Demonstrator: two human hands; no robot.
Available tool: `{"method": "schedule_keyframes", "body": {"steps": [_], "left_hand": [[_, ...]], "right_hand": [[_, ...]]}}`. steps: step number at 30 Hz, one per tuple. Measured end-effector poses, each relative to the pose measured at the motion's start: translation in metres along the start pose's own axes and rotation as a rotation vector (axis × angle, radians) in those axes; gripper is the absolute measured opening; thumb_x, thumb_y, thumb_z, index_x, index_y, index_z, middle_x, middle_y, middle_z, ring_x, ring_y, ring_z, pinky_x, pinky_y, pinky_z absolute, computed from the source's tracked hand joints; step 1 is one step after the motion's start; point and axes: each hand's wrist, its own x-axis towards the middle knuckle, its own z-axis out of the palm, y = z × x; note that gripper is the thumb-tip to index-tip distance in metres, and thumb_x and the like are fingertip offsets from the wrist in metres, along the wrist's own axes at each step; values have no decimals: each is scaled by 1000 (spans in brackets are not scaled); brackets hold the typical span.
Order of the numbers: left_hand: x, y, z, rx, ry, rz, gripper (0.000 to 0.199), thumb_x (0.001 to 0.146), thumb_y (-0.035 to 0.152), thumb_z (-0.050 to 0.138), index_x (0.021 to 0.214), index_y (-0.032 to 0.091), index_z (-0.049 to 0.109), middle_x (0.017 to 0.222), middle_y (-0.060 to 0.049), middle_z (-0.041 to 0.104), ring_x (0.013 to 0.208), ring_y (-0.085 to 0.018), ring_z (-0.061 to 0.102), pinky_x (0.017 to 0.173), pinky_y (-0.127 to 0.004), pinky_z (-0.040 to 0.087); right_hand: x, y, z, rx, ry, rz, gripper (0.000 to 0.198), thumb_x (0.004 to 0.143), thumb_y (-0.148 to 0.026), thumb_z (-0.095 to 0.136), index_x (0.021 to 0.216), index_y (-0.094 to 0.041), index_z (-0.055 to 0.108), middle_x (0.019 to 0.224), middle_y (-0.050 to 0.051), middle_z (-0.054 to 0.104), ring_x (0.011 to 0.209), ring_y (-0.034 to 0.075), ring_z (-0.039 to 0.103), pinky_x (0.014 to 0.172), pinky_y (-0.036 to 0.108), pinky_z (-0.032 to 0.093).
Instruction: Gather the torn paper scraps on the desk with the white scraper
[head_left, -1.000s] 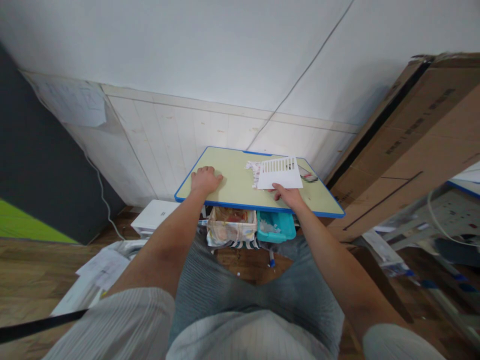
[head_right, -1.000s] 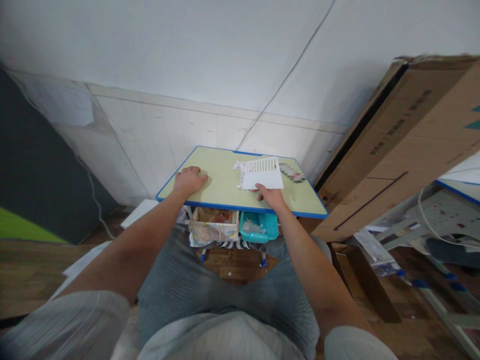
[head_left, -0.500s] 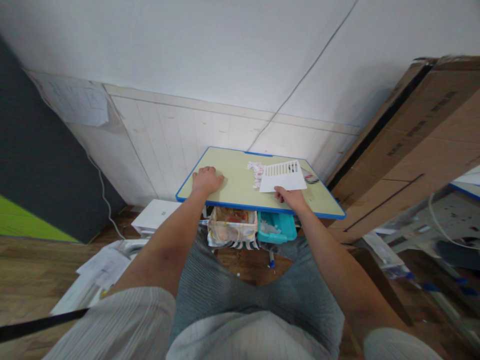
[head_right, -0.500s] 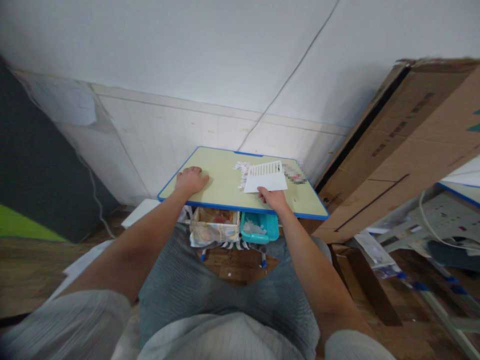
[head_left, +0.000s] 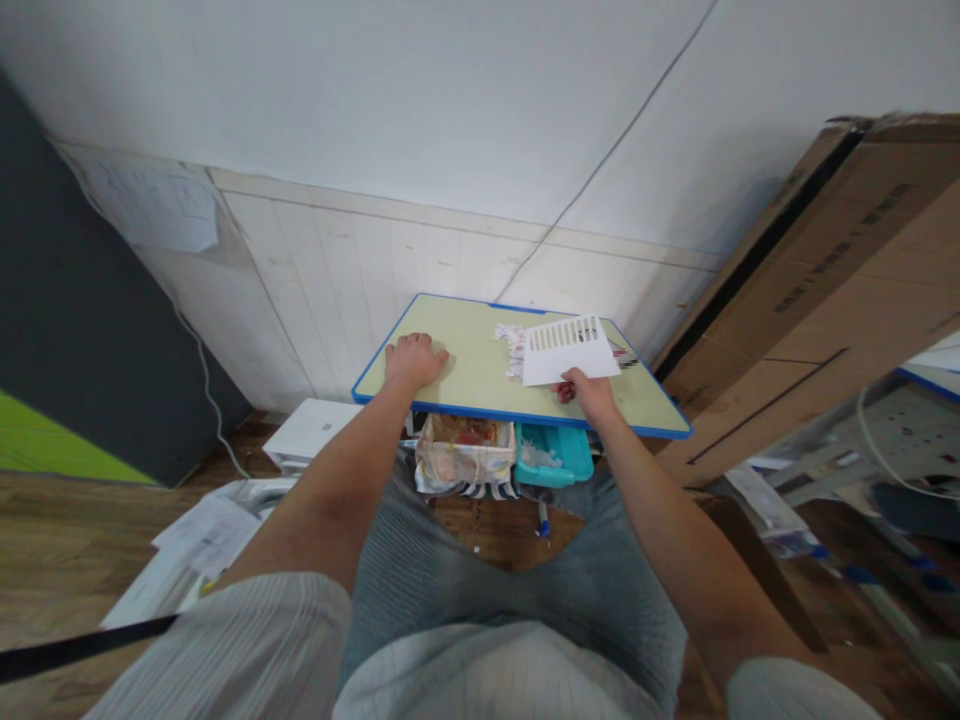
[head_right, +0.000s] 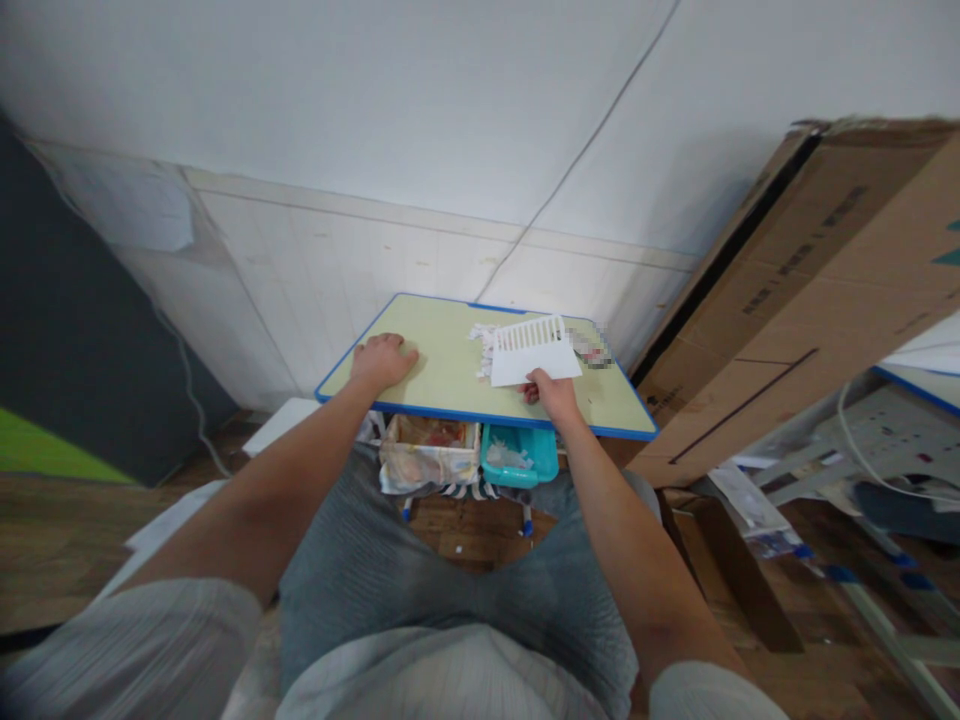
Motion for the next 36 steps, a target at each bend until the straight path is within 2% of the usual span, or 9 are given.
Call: {"method": "schedule_keyframes", "body": {"steps": [5,8,11,15,21,36], "left_hand": [[0,0,0,7,-2,-1,65,116,49,51,163,8,69,174,-27,64,161,-43,57,132,-58,47],[-1,1,-1,9,-2,0,65,116,49,51,163,7,69,173,-27,64,161,-44,58,131,-59,46],[-3,2,-2,5,-1,0,64,115,48,51,163,9,69,173,-27,64,161,-44,57,132,-59,46],[-2,2,-2,5,3,5,63,115,48,51,163,10,69,173,-27,65,160,-44,58,131,-59,46],[0,0,1,11,0,1,64,115,47,52,163,8,69,173,-27,64,160,-44,58,131,-58,46],[1,0,1,11,-3,1,65,115,49,51,162,7,69,172,-28,65,160,-43,58,131,-57,46]], "right_hand": [[-3,1,0,6,-29,-19,27,79,-46,86,78,-24,71,83,13,87,57,20,67,59,34,60],[-3,2,1,-2,-45,-38,34,77,-52,91,85,-24,74,87,12,89,57,20,66,61,36,61],[-2,3,1,-12,-58,-55,37,75,-55,93,86,-24,76,86,10,89,56,20,64,61,37,60],[-2,3,0,-18,-75,-64,32,74,-52,92,81,-24,78,82,9,88,56,20,64,62,36,60],[-3,3,-3,-7,-81,-19,26,76,-44,87,69,-22,75,74,12,85,55,20,66,60,35,61],[0,5,-3,7,-46,0,25,76,-40,90,72,-22,73,72,10,83,54,20,67,58,34,62]]}}
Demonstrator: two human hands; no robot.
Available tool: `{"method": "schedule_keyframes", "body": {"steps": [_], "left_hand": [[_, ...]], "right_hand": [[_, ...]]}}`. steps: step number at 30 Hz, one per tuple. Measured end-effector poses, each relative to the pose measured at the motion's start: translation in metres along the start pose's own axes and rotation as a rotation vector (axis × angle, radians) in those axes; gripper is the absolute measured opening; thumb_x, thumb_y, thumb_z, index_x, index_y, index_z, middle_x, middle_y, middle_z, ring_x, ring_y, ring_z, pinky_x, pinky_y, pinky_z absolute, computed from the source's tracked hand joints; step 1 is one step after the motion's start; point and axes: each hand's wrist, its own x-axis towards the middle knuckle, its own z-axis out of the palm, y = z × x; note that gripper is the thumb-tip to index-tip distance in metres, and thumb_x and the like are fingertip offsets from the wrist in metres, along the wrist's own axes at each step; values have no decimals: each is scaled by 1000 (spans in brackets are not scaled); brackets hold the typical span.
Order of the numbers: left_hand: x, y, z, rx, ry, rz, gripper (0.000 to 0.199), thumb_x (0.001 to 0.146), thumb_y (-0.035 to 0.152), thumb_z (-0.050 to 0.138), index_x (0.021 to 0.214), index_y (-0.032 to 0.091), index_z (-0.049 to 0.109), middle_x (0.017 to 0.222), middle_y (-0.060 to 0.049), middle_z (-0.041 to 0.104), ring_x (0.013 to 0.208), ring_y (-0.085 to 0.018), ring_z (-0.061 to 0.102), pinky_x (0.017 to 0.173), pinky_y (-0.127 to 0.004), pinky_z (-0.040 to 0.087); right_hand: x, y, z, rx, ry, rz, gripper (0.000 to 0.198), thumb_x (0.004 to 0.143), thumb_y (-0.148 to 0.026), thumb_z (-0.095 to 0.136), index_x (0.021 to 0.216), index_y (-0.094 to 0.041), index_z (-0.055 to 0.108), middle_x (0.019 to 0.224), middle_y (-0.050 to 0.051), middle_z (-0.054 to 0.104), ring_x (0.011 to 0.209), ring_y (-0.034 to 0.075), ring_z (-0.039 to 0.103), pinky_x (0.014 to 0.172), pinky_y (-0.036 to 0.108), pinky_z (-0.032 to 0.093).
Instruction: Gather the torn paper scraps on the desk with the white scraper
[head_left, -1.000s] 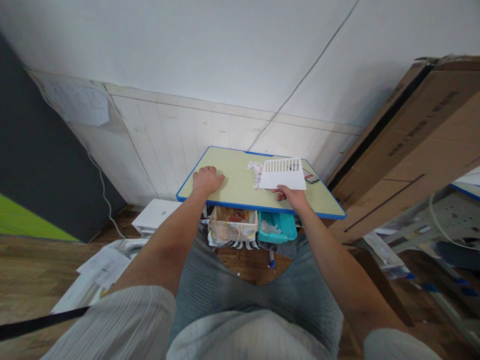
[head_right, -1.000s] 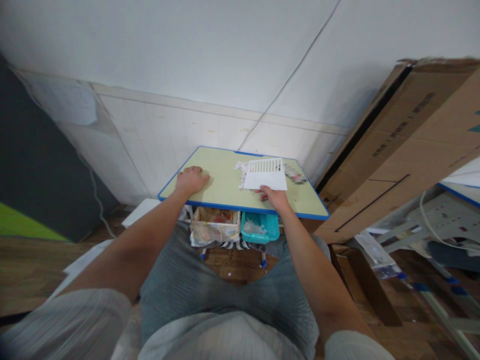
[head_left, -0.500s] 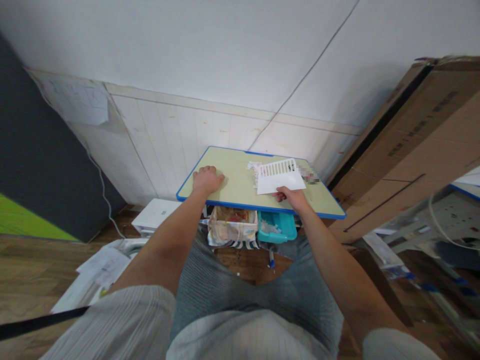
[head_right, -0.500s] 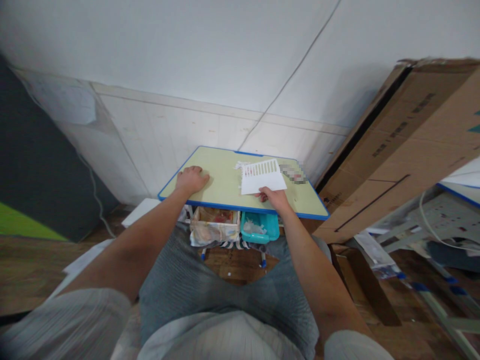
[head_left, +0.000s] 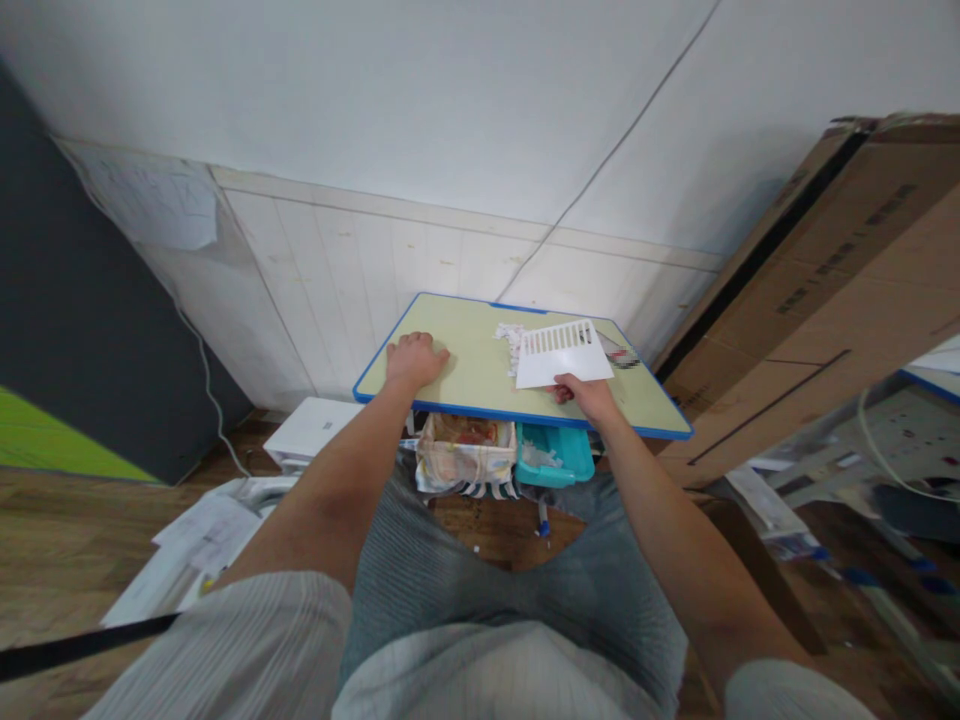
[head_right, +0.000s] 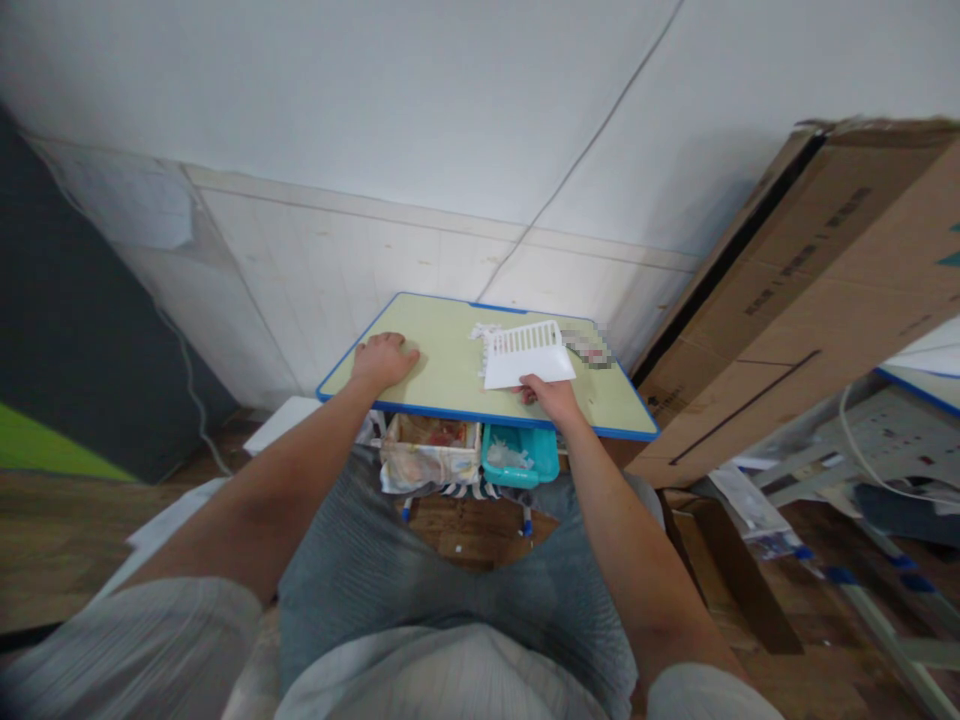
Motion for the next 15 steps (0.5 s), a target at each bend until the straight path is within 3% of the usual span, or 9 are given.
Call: {"method": "schedule_keyframes", "body": {"steps": [15], "left_hand": [[2,-2,4,-11,14,-3,67,114,51,51,162,8,70,172,-28,65,160,-45,58,130,-59,47]], "right_hand": [[1,3,-2,-33,3,-37,28,75,-45,93,74,-22,77,76,10,85,57,19,67,59,33,61]]}}
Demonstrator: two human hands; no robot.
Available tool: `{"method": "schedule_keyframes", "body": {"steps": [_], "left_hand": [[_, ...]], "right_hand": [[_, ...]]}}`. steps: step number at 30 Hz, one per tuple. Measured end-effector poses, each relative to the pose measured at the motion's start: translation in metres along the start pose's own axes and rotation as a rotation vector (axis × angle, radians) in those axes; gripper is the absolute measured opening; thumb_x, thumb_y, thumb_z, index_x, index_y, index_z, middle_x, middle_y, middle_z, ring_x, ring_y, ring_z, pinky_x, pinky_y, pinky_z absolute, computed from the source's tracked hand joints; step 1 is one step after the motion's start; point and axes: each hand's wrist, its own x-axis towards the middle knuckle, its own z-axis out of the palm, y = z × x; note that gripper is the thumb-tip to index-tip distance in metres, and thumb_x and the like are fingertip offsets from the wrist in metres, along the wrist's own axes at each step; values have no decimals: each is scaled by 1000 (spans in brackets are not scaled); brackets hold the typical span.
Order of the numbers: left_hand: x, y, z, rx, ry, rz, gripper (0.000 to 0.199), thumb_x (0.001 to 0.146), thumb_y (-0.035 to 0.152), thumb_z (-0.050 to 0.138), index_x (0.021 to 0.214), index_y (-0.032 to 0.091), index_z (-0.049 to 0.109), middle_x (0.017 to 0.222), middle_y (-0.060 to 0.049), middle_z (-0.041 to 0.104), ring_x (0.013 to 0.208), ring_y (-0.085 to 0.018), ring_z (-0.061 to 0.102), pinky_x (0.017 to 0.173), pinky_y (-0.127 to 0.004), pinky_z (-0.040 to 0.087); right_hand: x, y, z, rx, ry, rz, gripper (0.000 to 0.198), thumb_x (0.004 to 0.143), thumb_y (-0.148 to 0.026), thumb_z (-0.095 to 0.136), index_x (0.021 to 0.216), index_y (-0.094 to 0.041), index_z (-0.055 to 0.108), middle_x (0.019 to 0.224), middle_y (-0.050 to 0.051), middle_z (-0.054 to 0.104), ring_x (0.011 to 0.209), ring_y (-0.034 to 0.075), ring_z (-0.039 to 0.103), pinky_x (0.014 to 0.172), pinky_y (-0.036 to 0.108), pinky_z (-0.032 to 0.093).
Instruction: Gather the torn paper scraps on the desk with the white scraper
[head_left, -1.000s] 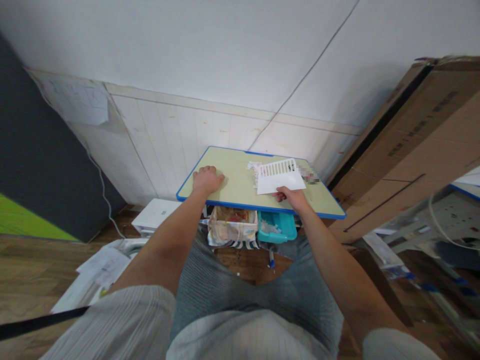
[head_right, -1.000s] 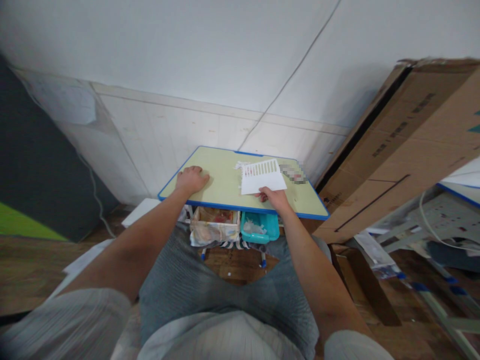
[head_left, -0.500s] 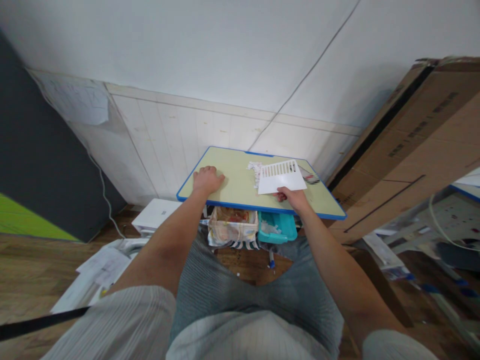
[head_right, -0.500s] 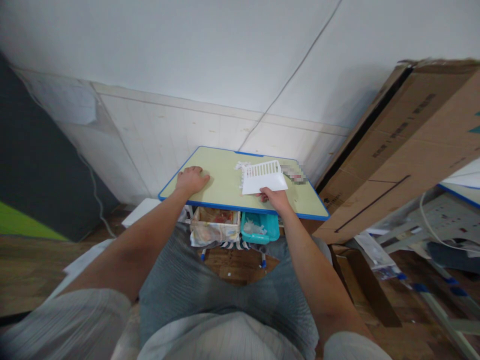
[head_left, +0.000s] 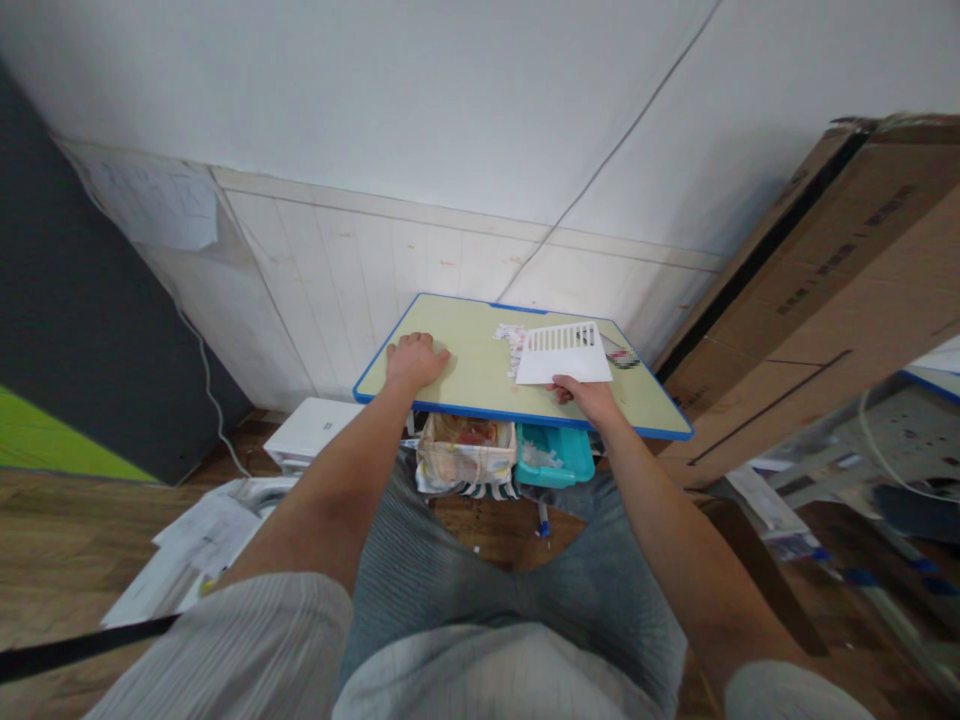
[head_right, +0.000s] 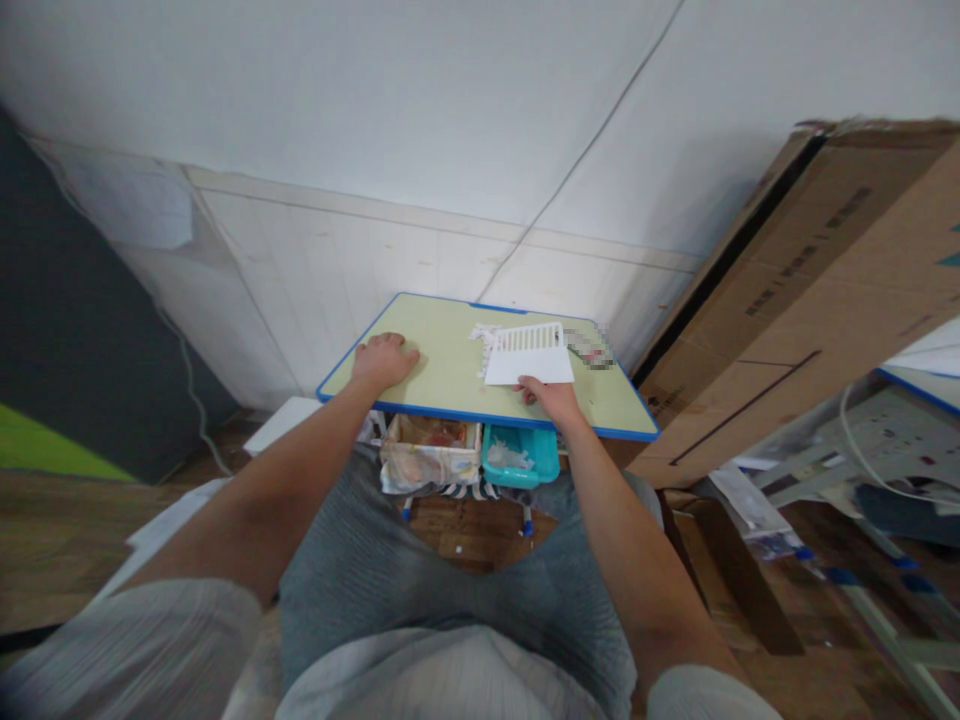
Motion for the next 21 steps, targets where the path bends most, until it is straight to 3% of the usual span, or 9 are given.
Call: {"method": "schedule_keyframes", "body": {"steps": [14,21], "left_hand": [[-2,1,-5,-8,-12,-5,65,114,50,52,163,12,69,174,-27,64,161,-45,58,131,-59,45],[-3,1,-4,-13,-8,3,62,114,48,52,161,12,71,171,-27,66,159,-45,59,130,-58,46]], "right_hand": [[-1,-6,2,32,39,44,27,71,-45,88,72,-25,68,67,8,79,54,20,67,57,34,59],[-1,-5,-2,26,52,22,35,70,-51,90,64,-26,67,62,5,75,52,18,61,52,32,52]]}}
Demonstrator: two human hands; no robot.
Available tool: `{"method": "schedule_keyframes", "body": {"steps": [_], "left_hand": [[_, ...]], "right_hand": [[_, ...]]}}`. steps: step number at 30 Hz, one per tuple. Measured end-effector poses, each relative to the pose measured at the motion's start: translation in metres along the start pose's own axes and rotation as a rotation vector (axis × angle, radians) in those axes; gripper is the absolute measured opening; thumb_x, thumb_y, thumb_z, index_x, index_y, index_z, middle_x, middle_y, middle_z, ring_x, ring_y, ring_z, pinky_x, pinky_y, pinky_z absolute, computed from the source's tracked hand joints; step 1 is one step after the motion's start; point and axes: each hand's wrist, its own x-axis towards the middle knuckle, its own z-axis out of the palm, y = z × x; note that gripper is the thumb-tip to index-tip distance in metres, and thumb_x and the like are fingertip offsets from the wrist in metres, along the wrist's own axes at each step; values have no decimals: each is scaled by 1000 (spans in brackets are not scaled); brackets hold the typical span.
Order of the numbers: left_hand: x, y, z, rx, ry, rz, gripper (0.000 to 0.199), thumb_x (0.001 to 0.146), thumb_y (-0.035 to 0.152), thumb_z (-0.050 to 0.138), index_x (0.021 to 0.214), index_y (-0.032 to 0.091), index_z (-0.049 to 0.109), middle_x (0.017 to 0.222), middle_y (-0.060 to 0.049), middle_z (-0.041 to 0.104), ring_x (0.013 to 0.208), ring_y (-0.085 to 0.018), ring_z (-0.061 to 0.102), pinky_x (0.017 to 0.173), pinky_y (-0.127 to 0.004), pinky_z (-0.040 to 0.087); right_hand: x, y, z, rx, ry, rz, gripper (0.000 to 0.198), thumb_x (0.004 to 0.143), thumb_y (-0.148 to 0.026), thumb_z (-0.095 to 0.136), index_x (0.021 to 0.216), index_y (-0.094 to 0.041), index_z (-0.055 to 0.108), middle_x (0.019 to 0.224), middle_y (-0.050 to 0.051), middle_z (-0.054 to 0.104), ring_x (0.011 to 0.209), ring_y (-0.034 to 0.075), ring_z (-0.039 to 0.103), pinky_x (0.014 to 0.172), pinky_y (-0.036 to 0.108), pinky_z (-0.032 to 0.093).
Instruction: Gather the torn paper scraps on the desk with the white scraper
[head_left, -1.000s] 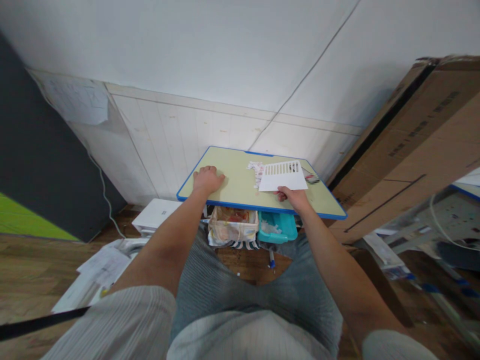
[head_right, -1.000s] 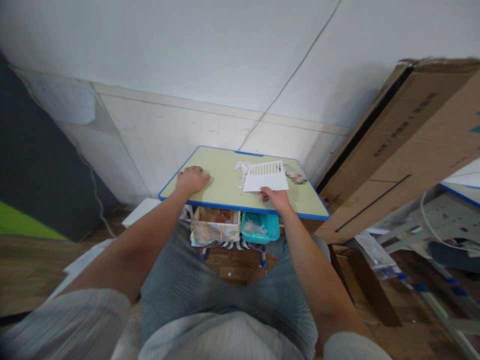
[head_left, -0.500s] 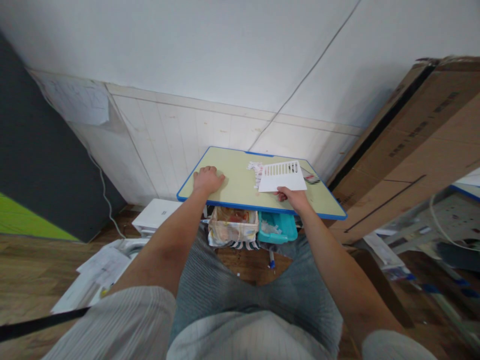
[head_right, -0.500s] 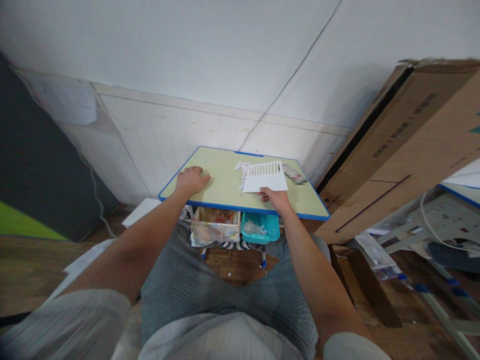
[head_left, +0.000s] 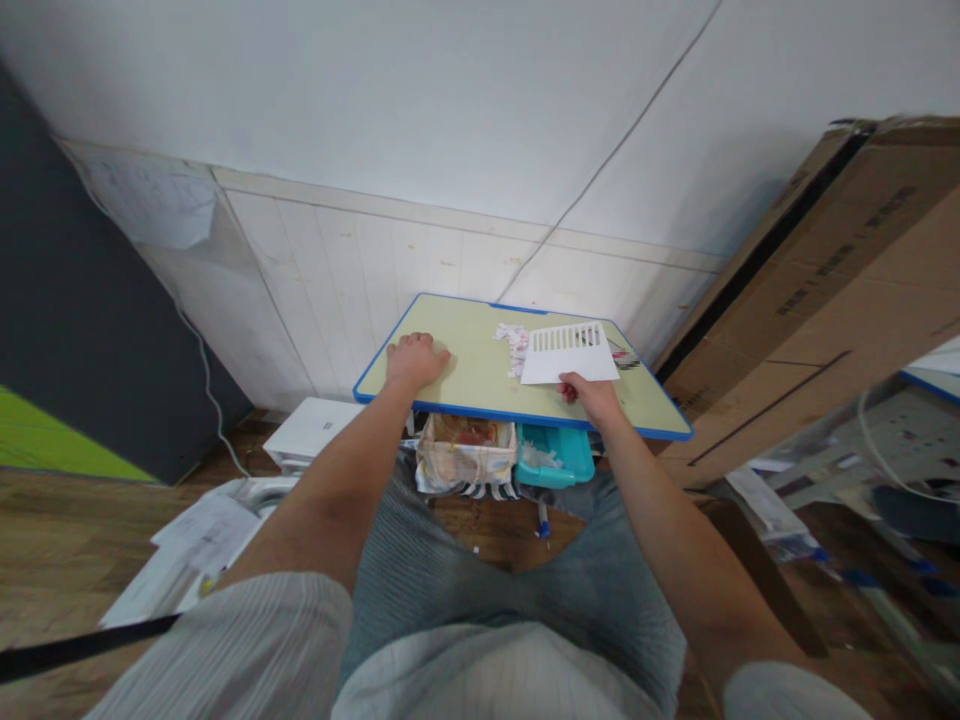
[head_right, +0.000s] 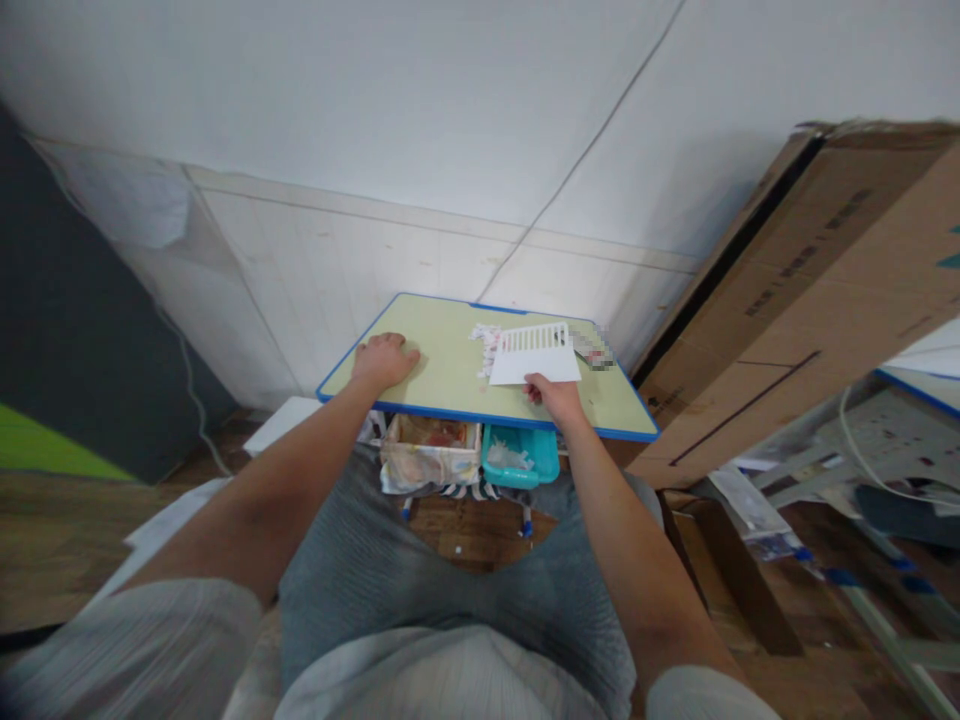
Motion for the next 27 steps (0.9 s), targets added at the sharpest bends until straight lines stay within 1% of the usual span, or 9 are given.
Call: {"method": "schedule_keyframes", "body": {"steps": [4,7,13,19,23,27], "left_hand": [[0,1,-1,6,1,-6,64,114,48,53,162,10,70,172,-28,65,160,-45,59,130,-59,46],[0,1,-2,13,-6,-8,63,114,48,53,162,11,70,172,-28,65,160,-45,59,130,-59,47],[-1,1,-2,12,-5,1,65,114,48,50,163,10,70,172,-28,65,159,-45,59,130,-60,46],[1,-1,1,6,4,-3,65,113,49,51,163,12,70,172,-27,65,160,-44,59,131,-59,46],[1,-1,1,9,-4,-4,65,114,49,51,163,11,69,174,-27,64,161,-44,58,131,-58,46],[1,-1,1,3,2,2,65,114,49,51,162,11,70,173,-28,64,161,-45,58,131,-60,46]], "right_hand": [[-1,-2,1,-8,-19,-12,34,71,-51,92,66,-25,71,66,6,78,54,19,64,55,33,55],[-3,-3,2,-23,-35,-15,32,72,-50,91,67,-25,72,67,7,79,55,19,64,57,33,57],[-4,-4,3,-53,-58,-18,36,71,-52,92,63,-27,68,64,6,77,55,20,64,58,34,58],[-6,-7,2,-62,-77,-22,36,70,-56,91,66,-28,68,66,8,79,56,22,64,58,36,58],[-10,-9,1,-70,-132,-29,35,68,-55,91,63,-27,70,64,7,78,57,22,64,62,37,59],[-13,-13,-1,-68,-192,-36,34,67,-53,92,64,-24,75,67,9,80,60,22,68,68,37,63]]}}
